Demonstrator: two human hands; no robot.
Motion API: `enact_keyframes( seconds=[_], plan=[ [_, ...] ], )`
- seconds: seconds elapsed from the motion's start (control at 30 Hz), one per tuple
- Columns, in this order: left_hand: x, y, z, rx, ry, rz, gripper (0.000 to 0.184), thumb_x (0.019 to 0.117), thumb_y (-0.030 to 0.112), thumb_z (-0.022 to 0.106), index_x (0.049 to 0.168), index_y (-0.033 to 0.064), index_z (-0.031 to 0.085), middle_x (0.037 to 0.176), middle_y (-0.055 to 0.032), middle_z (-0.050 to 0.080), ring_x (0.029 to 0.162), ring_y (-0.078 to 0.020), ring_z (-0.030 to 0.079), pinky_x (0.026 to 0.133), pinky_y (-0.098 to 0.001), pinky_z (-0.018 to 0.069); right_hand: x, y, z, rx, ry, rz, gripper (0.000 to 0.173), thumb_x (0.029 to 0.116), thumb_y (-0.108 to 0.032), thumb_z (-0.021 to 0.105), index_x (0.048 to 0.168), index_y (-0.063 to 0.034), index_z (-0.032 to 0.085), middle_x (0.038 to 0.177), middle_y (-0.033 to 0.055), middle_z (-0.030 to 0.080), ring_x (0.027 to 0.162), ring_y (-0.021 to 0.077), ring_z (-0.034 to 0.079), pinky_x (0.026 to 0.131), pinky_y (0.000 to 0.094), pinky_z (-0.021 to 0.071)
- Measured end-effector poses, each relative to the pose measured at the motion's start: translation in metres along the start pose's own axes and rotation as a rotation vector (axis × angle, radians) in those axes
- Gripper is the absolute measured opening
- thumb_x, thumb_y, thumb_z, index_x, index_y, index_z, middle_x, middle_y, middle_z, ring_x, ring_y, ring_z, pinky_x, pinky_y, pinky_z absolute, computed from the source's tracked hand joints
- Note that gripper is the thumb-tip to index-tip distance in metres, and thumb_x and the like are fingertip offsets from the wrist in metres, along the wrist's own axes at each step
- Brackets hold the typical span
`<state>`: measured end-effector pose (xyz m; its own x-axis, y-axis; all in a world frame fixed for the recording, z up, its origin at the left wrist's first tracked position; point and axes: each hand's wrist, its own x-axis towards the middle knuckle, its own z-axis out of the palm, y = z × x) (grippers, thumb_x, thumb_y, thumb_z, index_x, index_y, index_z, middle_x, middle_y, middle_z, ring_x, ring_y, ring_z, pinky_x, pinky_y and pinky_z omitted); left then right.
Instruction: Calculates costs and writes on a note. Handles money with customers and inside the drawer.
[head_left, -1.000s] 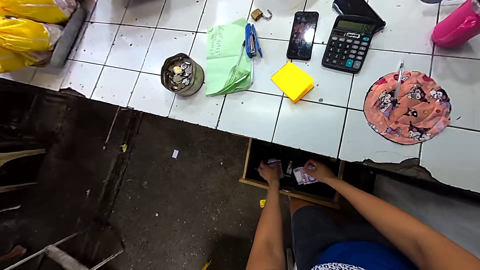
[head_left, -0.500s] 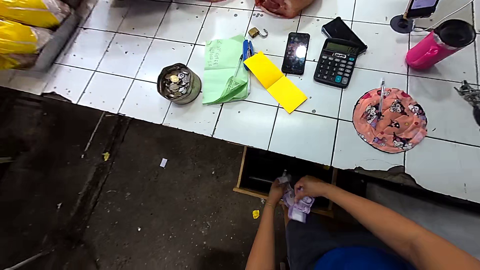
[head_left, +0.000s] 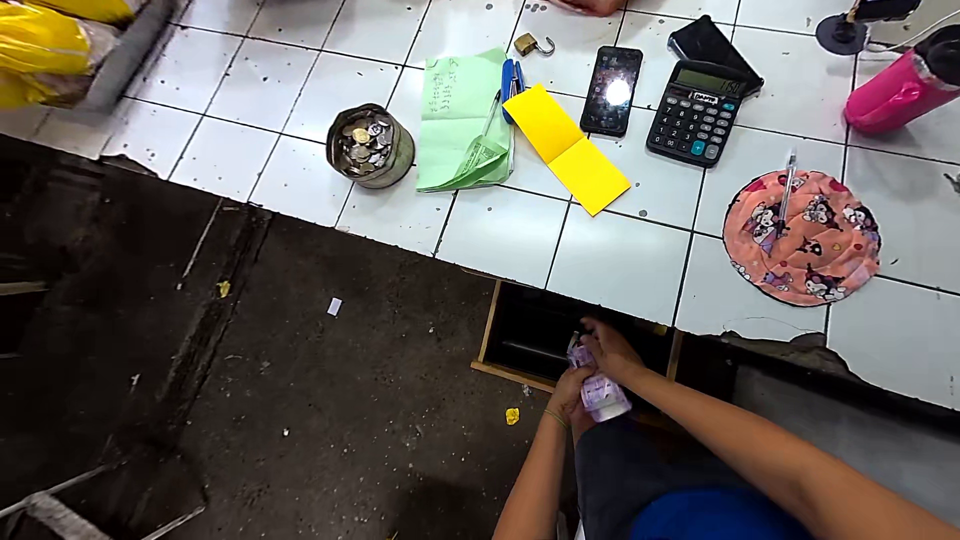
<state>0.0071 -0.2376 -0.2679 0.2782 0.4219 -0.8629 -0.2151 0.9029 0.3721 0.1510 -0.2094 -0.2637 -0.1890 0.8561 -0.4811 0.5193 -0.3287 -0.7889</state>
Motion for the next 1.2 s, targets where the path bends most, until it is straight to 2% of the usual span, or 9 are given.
enact_keyframes(
  seconds=[0.1,0.2,0.4,0.57,0.67,0.8,0.9,0.97,1.2],
  plan=[
    [0.018,-0.012,0.008,-0.285,0.100,0.062,0.030,0.1103,0.017,0.038,0.133,0.0025,0.050,0.108,-0.0129,0.068,0.094,-0.0198,0.069,0.085,-0.0367,0.0583,-0.004,0.009,0.003,0.184,0.004,0.267,0.063,0.1069,-0.030,0.053,0.157,0.0000,0.030,0.145,0.0239,0.054,0.130,0.0333,0.058,0.111,0.0468,0.0460],
    [0.028,-0.020,0.020,-0.188,-0.002,0.094,0.042,0.1130,0.033,0.029,0.137,0.0053,0.050,0.115,-0.0096,0.069,0.102,-0.0160,0.068,0.091,-0.0342,0.0567,-0.013,0.010,0.002,0.131,0.000,0.377,0.047,0.1058,-0.016,0.053,0.147,0.0013,0.039,0.129,0.0260,0.062,0.119,0.0378,0.064,0.103,0.0520,0.0497],
    [0.071,0.001,0.045,0.037,0.226,0.418,0.034,0.1099,0.012,0.043,0.140,-0.0048,0.049,0.122,-0.0194,0.064,0.104,-0.0186,0.065,0.093,-0.0360,0.0546,-0.004,0.023,-0.023,-0.047,0.017,0.256,0.031,0.1070,-0.010,0.044,0.128,0.0021,0.063,0.128,0.0227,0.066,0.124,0.0341,0.061,0.111,0.0469,0.0449],
    [0.085,0.025,0.052,0.761,0.283,0.647,0.037,0.0991,-0.002,0.056,0.132,-0.0167,0.053,0.130,-0.0310,0.061,0.125,-0.0319,0.060,0.111,-0.0416,0.0455,0.000,0.051,-0.033,-0.122,0.066,0.350,0.041,0.1088,-0.019,0.046,0.146,-0.0050,0.057,0.148,0.0232,0.055,0.142,0.0376,0.048,0.119,0.0546,0.0348],
    [0.096,0.022,0.037,1.423,0.267,0.733,0.043,0.0958,0.019,0.065,0.127,-0.0105,0.065,0.139,-0.0319,0.058,0.139,-0.0480,0.047,0.122,-0.0561,0.0278,-0.001,0.055,-0.034,-0.164,0.008,0.499,0.045,0.1096,-0.021,0.045,0.150,-0.0022,0.050,0.153,0.0244,0.049,0.146,0.0388,0.043,0.121,0.0562,0.0319],
    [0.090,0.035,0.054,1.765,0.100,0.517,0.052,0.1016,0.034,0.058,0.140,-0.0009,0.061,0.148,-0.0244,0.054,0.146,-0.0445,0.039,0.125,-0.0589,0.0140,-0.004,0.045,-0.042,-0.094,-0.090,0.511,0.047,0.1123,-0.024,0.039,0.153,-0.0006,0.044,0.159,0.0229,0.042,0.151,0.0366,0.035,0.124,0.0527,0.0248],
    [0.081,0.060,0.088,1.809,0.058,0.177,0.061,0.1027,0.039,0.058,0.148,-0.0008,0.050,0.155,-0.0225,0.047,0.149,-0.0379,0.036,0.124,-0.0538,0.0214,-0.019,0.042,-0.034,-0.115,0.140,0.233,0.050,0.1117,-0.030,0.038,0.137,0.0070,0.059,0.138,0.0296,0.060,0.134,0.0413,0.055,0.116,0.0536,0.0390],
    [0.073,0.067,0.091,1.743,0.048,0.155,0.055,0.1055,0.030,0.056,0.148,-0.0049,0.047,0.155,-0.0244,0.045,0.149,-0.0378,0.037,0.123,-0.0511,0.0242,-0.022,-0.027,-0.076,-0.057,-0.090,0.416,0.049,0.1142,-0.026,0.033,0.151,0.0040,0.044,0.156,0.0243,0.045,0.150,0.0339,0.038,0.125,0.0468,0.0250],
    [0.046,0.088,0.072,1.496,0.012,0.124,0.040,0.1079,0.013,0.048,0.138,-0.0129,0.052,0.145,-0.0275,0.054,0.140,-0.0327,0.049,0.119,-0.0405,0.0336,-0.037,-0.086,-0.106,0.244,-0.060,0.516,0.042,0.1116,-0.017,0.041,0.146,0.0061,0.050,0.153,0.0212,0.051,0.144,0.0243,0.046,0.122,0.0347,0.0295]
  ],
)
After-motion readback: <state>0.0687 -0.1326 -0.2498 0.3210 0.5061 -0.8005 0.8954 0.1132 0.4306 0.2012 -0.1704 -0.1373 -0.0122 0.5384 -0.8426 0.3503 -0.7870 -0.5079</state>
